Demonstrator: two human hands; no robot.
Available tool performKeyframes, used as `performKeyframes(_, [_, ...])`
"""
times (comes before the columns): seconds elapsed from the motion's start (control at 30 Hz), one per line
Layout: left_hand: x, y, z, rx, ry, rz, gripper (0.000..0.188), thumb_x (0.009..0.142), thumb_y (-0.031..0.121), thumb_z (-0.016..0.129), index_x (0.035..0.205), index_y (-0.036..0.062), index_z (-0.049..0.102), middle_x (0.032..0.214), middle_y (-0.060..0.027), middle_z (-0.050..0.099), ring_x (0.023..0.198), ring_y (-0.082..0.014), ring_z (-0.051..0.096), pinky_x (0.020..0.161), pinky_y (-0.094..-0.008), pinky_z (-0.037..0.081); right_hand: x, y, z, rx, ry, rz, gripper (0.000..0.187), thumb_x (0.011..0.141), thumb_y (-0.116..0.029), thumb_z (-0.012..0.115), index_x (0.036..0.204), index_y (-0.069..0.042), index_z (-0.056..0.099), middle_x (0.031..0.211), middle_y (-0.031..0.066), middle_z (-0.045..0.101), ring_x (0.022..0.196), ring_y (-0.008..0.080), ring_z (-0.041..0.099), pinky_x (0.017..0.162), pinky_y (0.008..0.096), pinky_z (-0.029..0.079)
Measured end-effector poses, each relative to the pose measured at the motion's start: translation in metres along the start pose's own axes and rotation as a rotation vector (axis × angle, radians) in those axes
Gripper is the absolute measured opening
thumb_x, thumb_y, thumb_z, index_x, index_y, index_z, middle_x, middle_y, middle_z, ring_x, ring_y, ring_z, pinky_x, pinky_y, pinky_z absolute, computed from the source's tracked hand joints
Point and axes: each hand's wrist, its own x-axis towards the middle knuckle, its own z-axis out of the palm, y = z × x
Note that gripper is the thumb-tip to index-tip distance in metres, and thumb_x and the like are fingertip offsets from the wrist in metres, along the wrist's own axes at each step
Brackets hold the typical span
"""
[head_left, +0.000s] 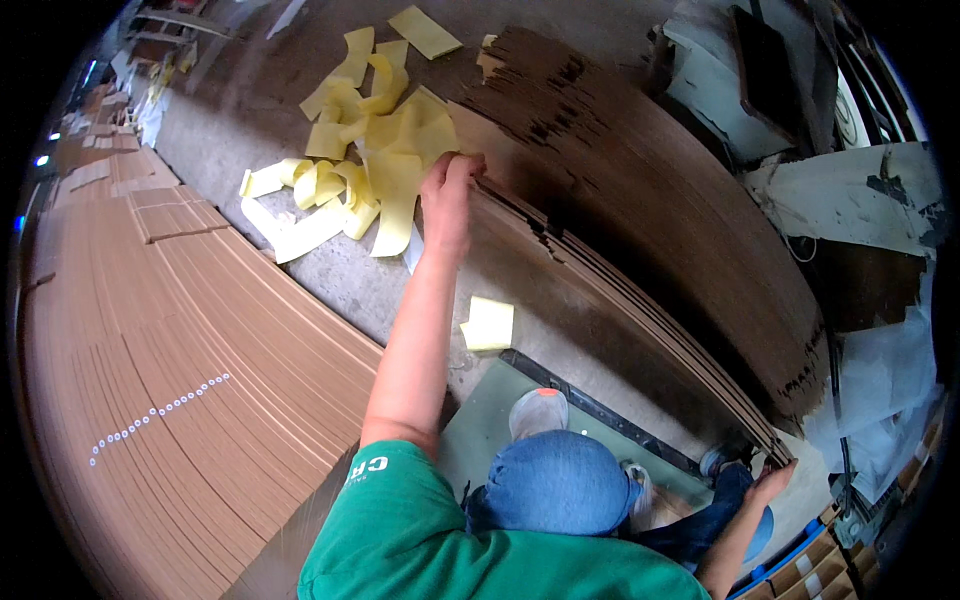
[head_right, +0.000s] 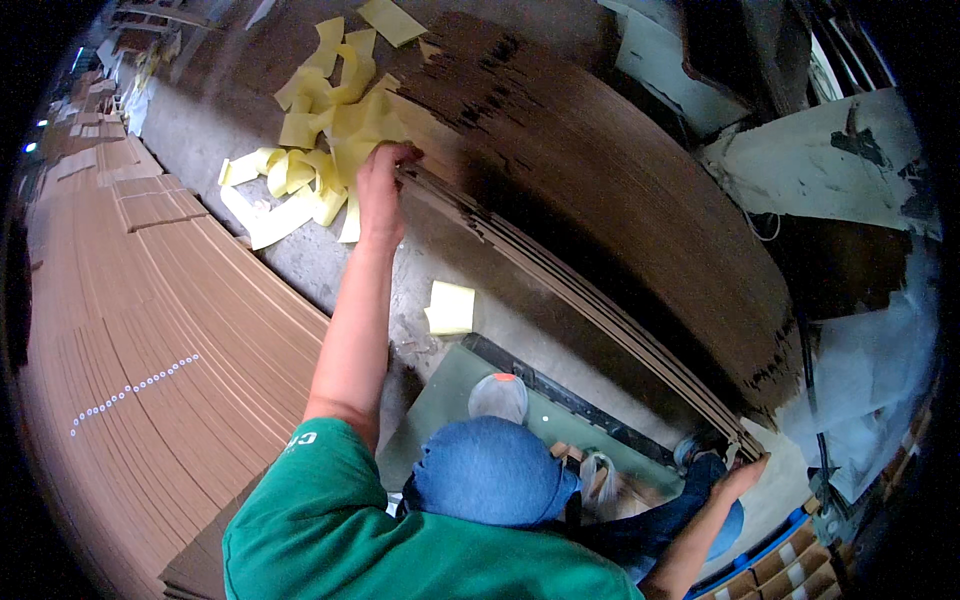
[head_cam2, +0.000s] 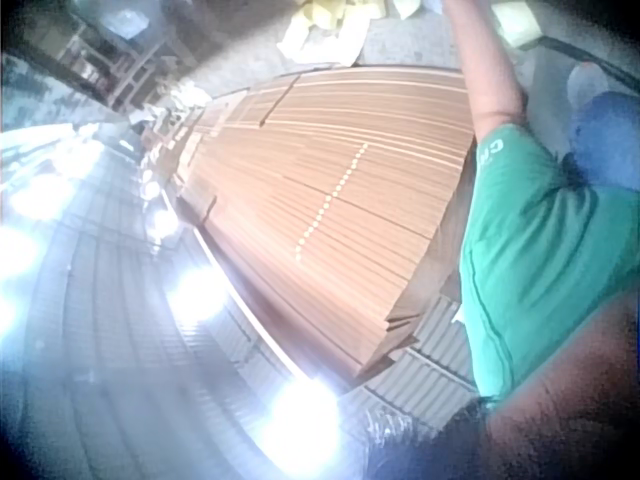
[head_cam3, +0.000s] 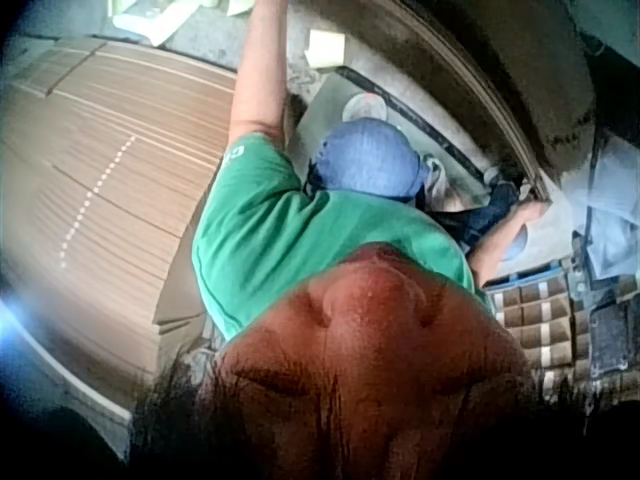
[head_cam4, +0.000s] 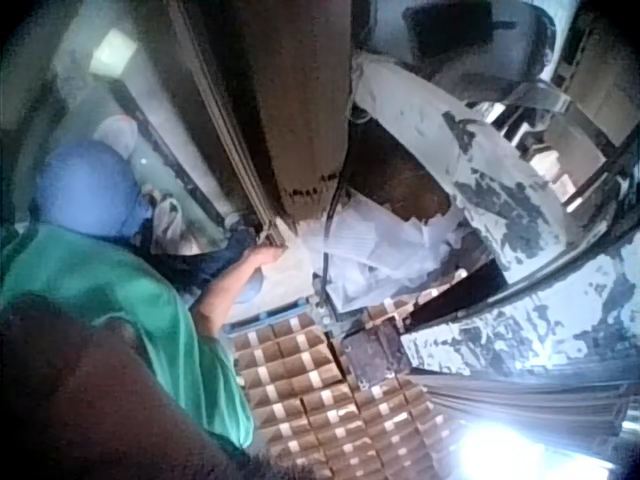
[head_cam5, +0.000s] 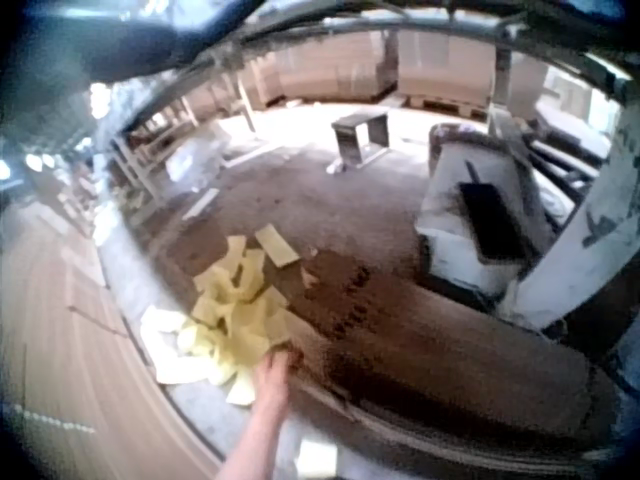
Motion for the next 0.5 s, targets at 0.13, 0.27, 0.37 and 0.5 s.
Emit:
performKeyframes(0.13, [0.001, 0.017, 0.021, 0.166, 0.055, -0.039, 0.031, 0.077, 0.028, 0.067, 0.087, -0.0014, 0.060, 0.069, -0.0022, 0.055, 0.063, -0.0085, 0.047, 0.058, -0.0217, 0.037, 0.007, 0.003, -0.004, 0.027, -0.074, 0.009, 0.044, 0.092, -0.038, 0.036, 0.115, -0.003, 0.048, 0.105, 0.0075, 0.055, 0.090, 0.0167, 0.051, 0.078, 0.0280, 0.041])
performKeyframes(0.27, [0.010, 0.006, 0.023, 0.121, 0.006, -0.077, 0.030, 0.076, 0.025, 0.069, 0.089, -0.0015, 0.061, 0.072, -0.0028, 0.057, 0.065, -0.0088, 0.047, 0.059, -0.0217, 0.037, 0.007, -0.002, 0.002, 0.086, -0.112, 0.022, 0.042, 0.092, -0.035, 0.036, 0.117, -0.003, 0.047, 0.108, 0.0074, 0.054, 0.093, 0.0166, 0.050, 0.080, 0.0277, 0.040])
performKeyframes(0.37, [0.007, 0.009, 0.027, 0.109, 0.056, 0.008, 0.027, 0.072, 0.025, 0.070, 0.080, 0.0003, 0.063, 0.063, -0.0012, 0.054, 0.057, -0.0077, 0.046, 0.053, -0.0205, 0.036, 0.014, 0.001, -0.003, 0.074, -0.122, 0.009, 0.042, 0.092, -0.034, 0.036, 0.118, -0.003, 0.046, 0.111, 0.0077, 0.053, 0.097, 0.0175, 0.050, 0.081, 0.0280, 0.040])
performKeyframes(0.5, [0.008, 0.004, 0.020, 0.098, 0.026, 0.041, 0.025, 0.073, 0.021, 0.069, 0.085, -0.0004, 0.064, 0.065, -0.0012, 0.056, 0.058, -0.0078, 0.047, 0.055, -0.0206, 0.037, 0.001, -0.005, 0.005, 0.048, -0.056, 0.003, 0.042, 0.092, -0.034, 0.036, 0.120, -0.003, 0.045, 0.112, 0.0077, 0.052, 0.097, 0.0185, 0.049, 0.082, 0.0295, 0.040])
